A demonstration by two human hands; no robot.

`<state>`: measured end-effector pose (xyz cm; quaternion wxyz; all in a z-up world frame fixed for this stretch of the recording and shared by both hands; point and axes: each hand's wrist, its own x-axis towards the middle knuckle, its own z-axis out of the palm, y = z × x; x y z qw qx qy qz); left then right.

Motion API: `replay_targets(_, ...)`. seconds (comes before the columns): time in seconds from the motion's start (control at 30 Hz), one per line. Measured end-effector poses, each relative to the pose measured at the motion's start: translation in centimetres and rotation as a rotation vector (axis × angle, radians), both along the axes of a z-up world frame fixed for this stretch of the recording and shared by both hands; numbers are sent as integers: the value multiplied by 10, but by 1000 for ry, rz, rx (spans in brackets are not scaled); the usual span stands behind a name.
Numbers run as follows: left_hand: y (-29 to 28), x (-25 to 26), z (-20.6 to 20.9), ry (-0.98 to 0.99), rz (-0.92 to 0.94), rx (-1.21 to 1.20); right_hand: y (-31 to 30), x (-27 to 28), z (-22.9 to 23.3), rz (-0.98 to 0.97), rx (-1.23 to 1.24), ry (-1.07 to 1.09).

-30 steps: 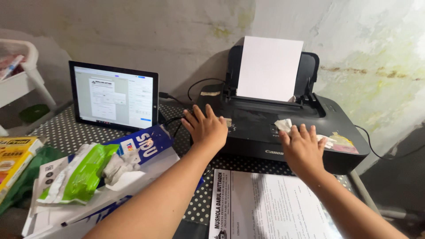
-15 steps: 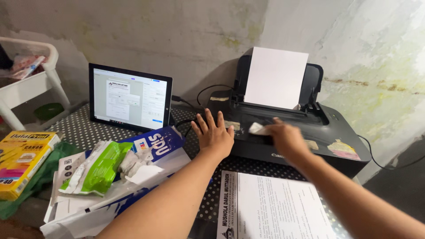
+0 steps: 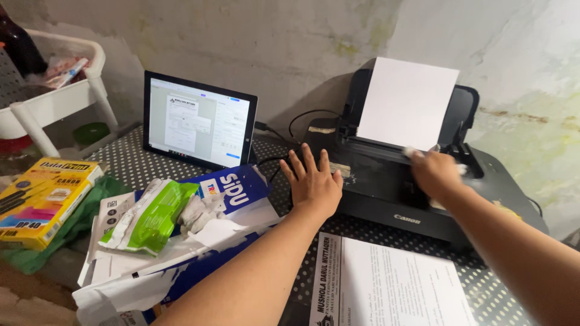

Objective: The person wipes the exterior of a Canon printer with a white cloth, then removes and reinserts a USB cable, and finally handles printed sheets on the table. The person does not open the printer or replace a cartridge.

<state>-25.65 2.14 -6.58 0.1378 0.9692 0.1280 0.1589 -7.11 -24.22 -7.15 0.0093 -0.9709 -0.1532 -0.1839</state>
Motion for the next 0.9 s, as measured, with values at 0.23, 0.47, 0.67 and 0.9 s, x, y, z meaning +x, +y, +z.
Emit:
replay_targets(0.23,1,-3,2,21,-13,13,115,-18,24,175,106,403)
replay_targets(0.47,1,-1,1,15,-3,4,44,-4,19,22,149,401)
replay_targets(0.67,-1,-1,0,2,-5,4,-46,45,7,-331,323,487)
replay_targets(0.9,-1,-2,-1,-60,-1,8,19,72,-2,-266,228,422)
